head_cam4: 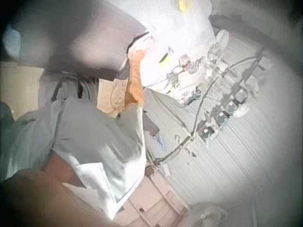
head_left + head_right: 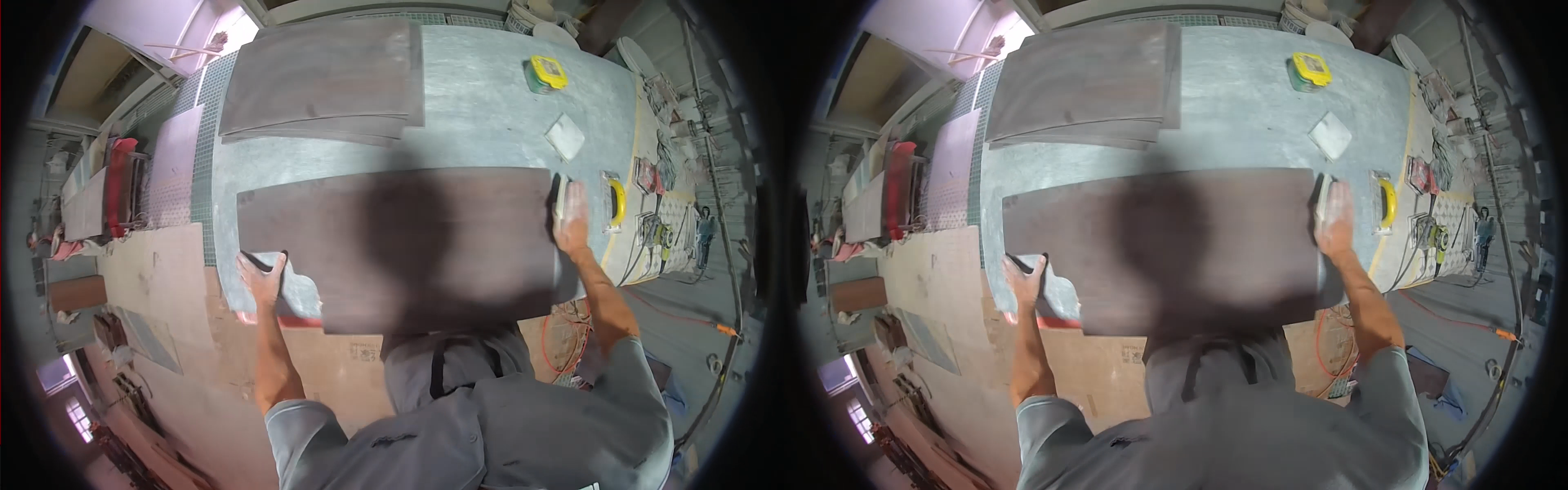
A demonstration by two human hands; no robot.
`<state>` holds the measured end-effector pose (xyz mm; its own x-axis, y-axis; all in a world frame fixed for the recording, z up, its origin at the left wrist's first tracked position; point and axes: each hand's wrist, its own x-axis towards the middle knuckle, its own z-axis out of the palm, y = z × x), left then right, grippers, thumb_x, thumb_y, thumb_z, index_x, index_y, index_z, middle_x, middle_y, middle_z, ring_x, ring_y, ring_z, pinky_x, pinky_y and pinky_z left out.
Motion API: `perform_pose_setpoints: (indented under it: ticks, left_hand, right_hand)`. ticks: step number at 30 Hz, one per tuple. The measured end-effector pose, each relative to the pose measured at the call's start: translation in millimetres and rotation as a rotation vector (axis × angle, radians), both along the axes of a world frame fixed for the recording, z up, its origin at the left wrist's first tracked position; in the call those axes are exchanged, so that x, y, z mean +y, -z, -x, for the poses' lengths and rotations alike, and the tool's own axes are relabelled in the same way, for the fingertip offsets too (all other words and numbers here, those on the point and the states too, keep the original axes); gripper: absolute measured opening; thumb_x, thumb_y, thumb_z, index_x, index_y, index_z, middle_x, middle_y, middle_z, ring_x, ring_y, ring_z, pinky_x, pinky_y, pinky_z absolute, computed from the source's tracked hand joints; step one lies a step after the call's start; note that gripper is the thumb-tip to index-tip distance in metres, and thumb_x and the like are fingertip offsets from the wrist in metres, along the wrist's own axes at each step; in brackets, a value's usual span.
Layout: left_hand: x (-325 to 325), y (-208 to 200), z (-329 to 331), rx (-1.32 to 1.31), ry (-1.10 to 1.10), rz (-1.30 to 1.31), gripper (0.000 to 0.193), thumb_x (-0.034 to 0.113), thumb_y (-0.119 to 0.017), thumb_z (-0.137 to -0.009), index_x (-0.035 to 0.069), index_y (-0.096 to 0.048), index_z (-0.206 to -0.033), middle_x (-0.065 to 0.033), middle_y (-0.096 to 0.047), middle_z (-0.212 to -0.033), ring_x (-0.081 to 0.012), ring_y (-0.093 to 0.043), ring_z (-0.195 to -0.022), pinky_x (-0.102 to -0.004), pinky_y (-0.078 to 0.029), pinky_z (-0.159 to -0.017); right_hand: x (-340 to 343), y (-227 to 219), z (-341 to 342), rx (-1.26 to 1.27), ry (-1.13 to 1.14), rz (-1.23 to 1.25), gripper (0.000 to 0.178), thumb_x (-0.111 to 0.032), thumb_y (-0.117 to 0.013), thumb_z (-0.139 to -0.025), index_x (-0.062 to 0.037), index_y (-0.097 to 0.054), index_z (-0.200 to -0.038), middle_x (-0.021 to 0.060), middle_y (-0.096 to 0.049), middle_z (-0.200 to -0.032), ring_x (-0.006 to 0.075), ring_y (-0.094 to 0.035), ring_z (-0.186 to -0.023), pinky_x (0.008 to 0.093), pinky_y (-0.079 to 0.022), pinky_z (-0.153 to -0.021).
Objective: The person sands the surface and edges of several shaped wood panels by hand using a sanding block and a piece of sandpaper. The person wipes the dust off the panels with a cloth and stacks them together.
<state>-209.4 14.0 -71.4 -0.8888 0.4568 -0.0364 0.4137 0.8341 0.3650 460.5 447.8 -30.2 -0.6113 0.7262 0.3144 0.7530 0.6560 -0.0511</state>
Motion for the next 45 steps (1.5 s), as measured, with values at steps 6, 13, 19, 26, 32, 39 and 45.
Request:
perform_pose_setpoints:
  ticks: [6, 13, 19, 26, 32, 39, 45]
  left_hand:
    - [22, 7, 14, 0.229, 0.208, -0.073, 0.124, 0.062, -0.087, -0.083, -0.001, -0.03, -0.173, -0.0243, -0.034, -0.178, -0.0462, -0.024, -0.167, -0.0659, -0.015, -0.133]
    - [27, 10, 24, 0.228, 0.204, -0.181, 0.079, 0.04, -0.063, -0.106, 0.002, -0.038, -0.171, -0.0179, -0.042, -0.176, -0.0392, -0.033, -0.166, -0.0622, -0.019, -0.134]
    - [30, -3, 20, 0.182, 0.115, -0.078, 0.081, 0.045, -0.055, -0.108, -0.002, -0.034, -0.172, -0.0239, -0.039, -0.176, -0.044, -0.028, -0.167, -0.0647, -0.017, -0.133]
    - [51, 25, 23, 0.243, 0.177, -0.082, 0.081, 0.029, -0.068, -0.103, -0.005, -0.037, -0.17, -0.0269, -0.041, -0.174, -0.0456, -0.034, -0.163, -0.0593, -0.022, -0.134]
    - [36, -5, 23, 0.182, 0.128, -0.042, 0.086, 0.039, -0.069, -0.101, -0.004, -0.039, -0.169, -0.0283, -0.039, -0.174, -0.0459, -0.034, -0.163, -0.0623, -0.024, -0.133]
    - [31, -3, 2, 0.079, 0.017, -0.127, 0.077, 0.027, -0.067, -0.102, -0.003, -0.04, -0.167, -0.0193, -0.04, -0.176, -0.0395, -0.029, -0.167, -0.0597, -0.023, -0.135]
    - [34, 24, 26, 0.186, -0.043, -0.025, 0.078, 0.027, -0.066, -0.101, -0.005, -0.04, -0.166, -0.0242, -0.037, -0.176, -0.0423, -0.027, -0.167, -0.0629, -0.02, -0.135]
  right_hand:
    - [-158, 34, 415, 0.064, -0.273, 0.282, 0.084, -0.027, -0.061, -0.101, 0.0172, -0.031, -0.166, 0.0392, -0.025, -0.175, 0.0555, -0.023, -0.164, 0.0626, -0.021, -0.135]
    - [-238, 30, 702, 0.262, -0.534, 0.332, 0.07, -0.025, -0.054, -0.103, 0.016, -0.045, -0.159, 0.0345, -0.042, -0.169, 0.0474, -0.034, -0.163, 0.0563, -0.022, -0.136]
    - [-147, 39, 481, 0.345, -0.196, 0.191, 0.079, -0.035, -0.066, -0.099, 0.0139, -0.047, -0.159, 0.0351, -0.05, -0.162, 0.0488, -0.044, -0.155, 0.0603, -0.032, -0.13]
    - [54, 83, 70, -0.314, 0.774, -0.291, 0.067, -0.04, -0.057, -0.109, 0.0155, -0.058, -0.145, 0.0418, -0.049, -0.16, 0.057, -0.045, -0.151, 0.0628, -0.035, -0.127]
    - [-22, 69, 149, -0.171, 0.0, -0.211, 0.049, -0.028, -0.055, -0.11, 0.0091, -0.06, -0.142, 0.0346, -0.059, -0.149, 0.0545, -0.053, -0.144, 0.0641, -0.042, -0.122]
    - [-152, 44, 470, -0.006, -0.203, -0.034, 0.067, -0.034, -0.058, -0.114, 0.0071, -0.043, -0.165, 0.0281, -0.044, -0.171, 0.0453, -0.042, -0.158, 0.0572, -0.034, -0.13]
    - [-262, 38, 659, 0.08, -0.708, 0.209, 0.079, -0.034, -0.068, -0.1, 0.0118, -0.046, -0.161, 0.0298, -0.041, -0.172, 0.0411, -0.032, -0.165, 0.0538, -0.024, -0.137]
